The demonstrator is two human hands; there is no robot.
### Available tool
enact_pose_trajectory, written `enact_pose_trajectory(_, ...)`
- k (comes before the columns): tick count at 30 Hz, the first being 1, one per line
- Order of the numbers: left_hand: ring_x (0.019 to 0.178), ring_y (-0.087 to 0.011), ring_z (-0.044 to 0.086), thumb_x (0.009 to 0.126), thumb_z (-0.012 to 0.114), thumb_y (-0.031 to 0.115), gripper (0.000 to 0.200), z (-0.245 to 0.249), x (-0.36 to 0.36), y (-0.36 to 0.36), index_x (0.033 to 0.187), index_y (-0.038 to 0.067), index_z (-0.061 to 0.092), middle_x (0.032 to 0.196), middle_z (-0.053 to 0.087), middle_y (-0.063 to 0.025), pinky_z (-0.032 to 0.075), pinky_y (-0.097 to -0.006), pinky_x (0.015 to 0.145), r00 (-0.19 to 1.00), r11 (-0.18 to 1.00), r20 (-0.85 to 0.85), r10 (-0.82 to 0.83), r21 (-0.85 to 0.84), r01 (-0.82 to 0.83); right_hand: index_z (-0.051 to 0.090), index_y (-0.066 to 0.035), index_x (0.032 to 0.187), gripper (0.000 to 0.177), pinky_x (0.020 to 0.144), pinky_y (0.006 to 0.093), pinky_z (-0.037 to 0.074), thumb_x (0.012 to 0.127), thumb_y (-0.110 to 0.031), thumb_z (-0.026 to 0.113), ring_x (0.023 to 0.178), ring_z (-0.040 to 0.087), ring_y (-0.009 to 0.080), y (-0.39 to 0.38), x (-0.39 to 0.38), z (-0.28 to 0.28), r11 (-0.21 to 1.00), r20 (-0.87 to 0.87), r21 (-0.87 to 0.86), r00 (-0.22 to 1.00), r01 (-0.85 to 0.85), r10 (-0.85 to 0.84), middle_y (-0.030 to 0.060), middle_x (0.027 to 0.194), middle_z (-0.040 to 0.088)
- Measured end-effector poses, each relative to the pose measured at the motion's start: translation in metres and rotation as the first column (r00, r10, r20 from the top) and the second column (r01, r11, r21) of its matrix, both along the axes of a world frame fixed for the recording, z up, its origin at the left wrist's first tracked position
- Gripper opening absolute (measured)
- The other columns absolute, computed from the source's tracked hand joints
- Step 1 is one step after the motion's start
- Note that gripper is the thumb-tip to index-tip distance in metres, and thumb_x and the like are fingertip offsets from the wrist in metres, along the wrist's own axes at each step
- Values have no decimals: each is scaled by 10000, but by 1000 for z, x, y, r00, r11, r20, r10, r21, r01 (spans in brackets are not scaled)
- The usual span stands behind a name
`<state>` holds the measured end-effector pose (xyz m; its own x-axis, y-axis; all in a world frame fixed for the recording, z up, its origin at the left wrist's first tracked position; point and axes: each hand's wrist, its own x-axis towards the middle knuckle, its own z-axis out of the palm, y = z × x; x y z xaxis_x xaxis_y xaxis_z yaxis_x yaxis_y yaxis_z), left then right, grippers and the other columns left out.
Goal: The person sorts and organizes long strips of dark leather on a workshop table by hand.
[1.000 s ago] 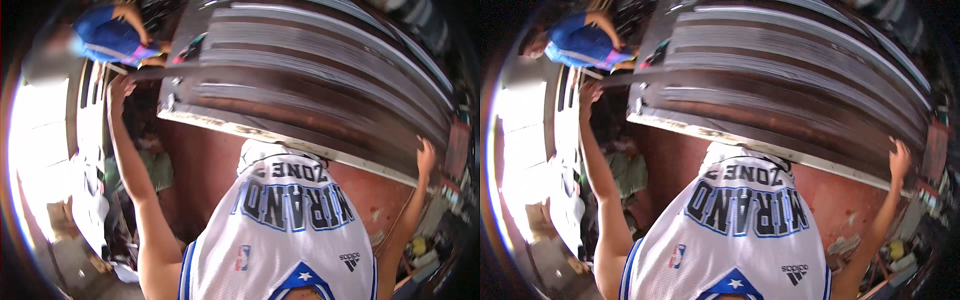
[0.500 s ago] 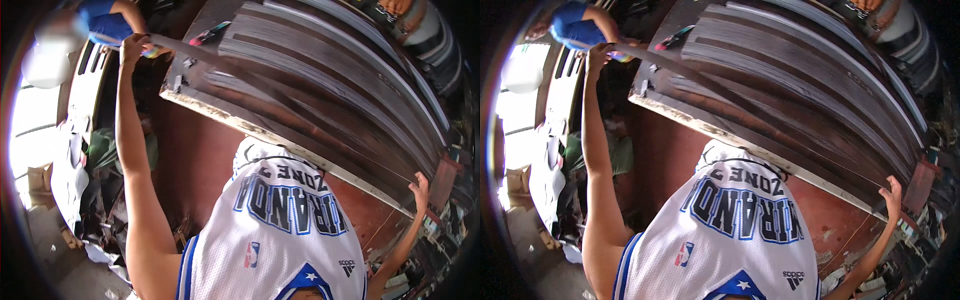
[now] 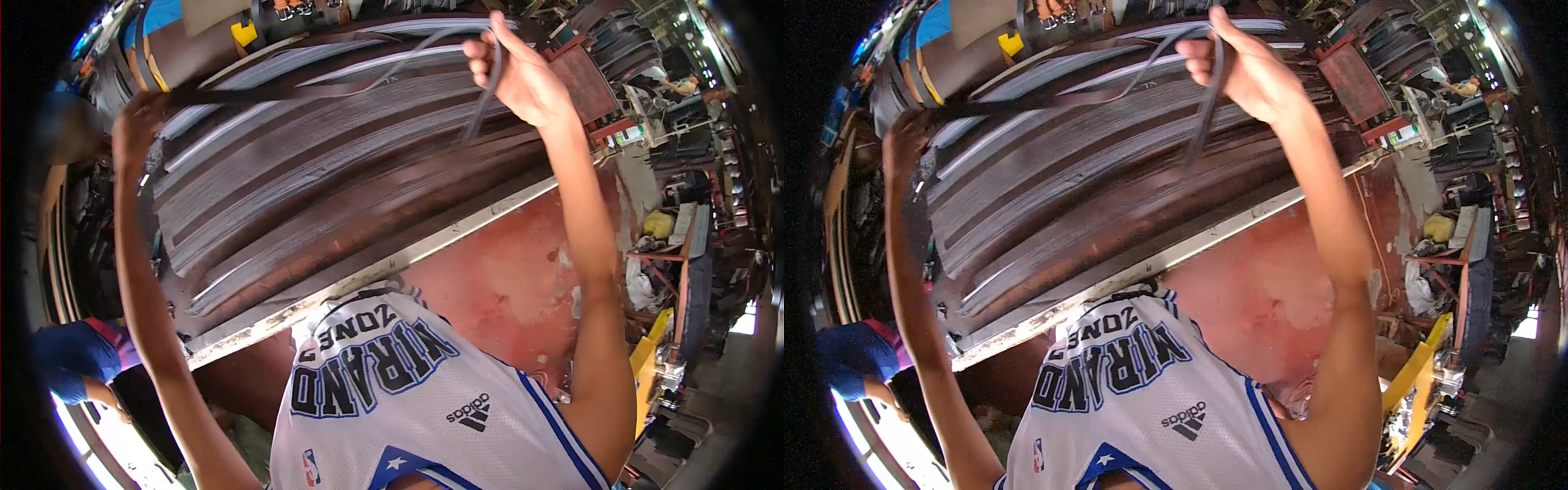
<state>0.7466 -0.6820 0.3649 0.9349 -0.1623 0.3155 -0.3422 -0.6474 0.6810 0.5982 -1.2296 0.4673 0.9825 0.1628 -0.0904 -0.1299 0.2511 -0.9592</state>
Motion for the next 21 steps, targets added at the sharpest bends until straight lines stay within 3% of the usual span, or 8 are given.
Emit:
enact_pose_trajectory(1,846,-98,640,929,606,223,252,9,7,-44,1104,50,662,991,704,-68,510,-252,756,994,956,109,13,290,-44,550,-107,915,313,674,262,493,950,-417,558,724,583,130,18,-1,1,996,53,78,998,-48,44,61,889,651)
enact_pose_trajectory(2,854,-114,651,938,598,224,258,26,-6,-91,1113,44,658,995,710,-74,520,-270,773,994,994,-102,-37,101,48,554,-73,929,270,730,290,505,986,-335,518,781,593,152,22,13,-8,979,62,188,996,-78,68,91,918,635)
enact_pose_trajectory(3,871,-155,666,954,573,239,272,9,3,-112,1127,45,655,997,710,-102,524,-300,793,947,957,142,-289,20,289,532,-79,896,272,678,315,514,995,-330,495,711,587,179,42,17,-7,961,28,275,1000,-21,14,69,840,613)
enact_pose_trajectory(4,955,-193,657,966,558,294,330,4,18,-129,1149,33,642,1068,693,-118,514,-326,840,882,917,284,-376,251,310,510,-86,864,281,626,339,523,1003,-326,472,641,581,206,66,22,-3,933,-13,359,999,34,-32,47,762,592)
enact_pose_trajectory(10,1052,-194,588,943,584,398,531,66,-101,-228,1290,-2,549,1125,658,-139,455,-324,931,800,759,37,-599,-291,582,509,-88,895,304,699,321,448,1025,-345,412,666,483,156,117,59,-7,824,68,567,997,-19,-25,-5,684,473)
enact_pose_trajectory(16,772,-134,659,972,558,193,288,74,-126,-199,1095,-67,565,899,696,-115,526,-269,770,705,671,-252,-663,-618,410,536,-52,912,288,691,327,461,1034,-260,380,659,495,169,149,71,4,849,-2,528,1000,1,0,11,687,492)
enact_pose_trajectory(18,723,-132,659,969,558,166,247,77,-136,-179,1067,-60,573,878,695,-120,536,-265,721,693,687,-315,-649,-635,355,556,-22,946,241,795,335,514,1010,-236,464,829,589,204,127,103,-31,790,252,532,948,-305,196,124,939,614)
enact_pose_trajectory(21,672,-119,653,955,569,169,220,78,-158,-140,1011,-41,604,811,690,-98,534,-263,662,691,801,-443,-571,-484,351,533,54,962,226,823,396,523,1013,-134,418,836,568,262,112,118,-56,799,-65,597,997,73,-42,142,902,582)
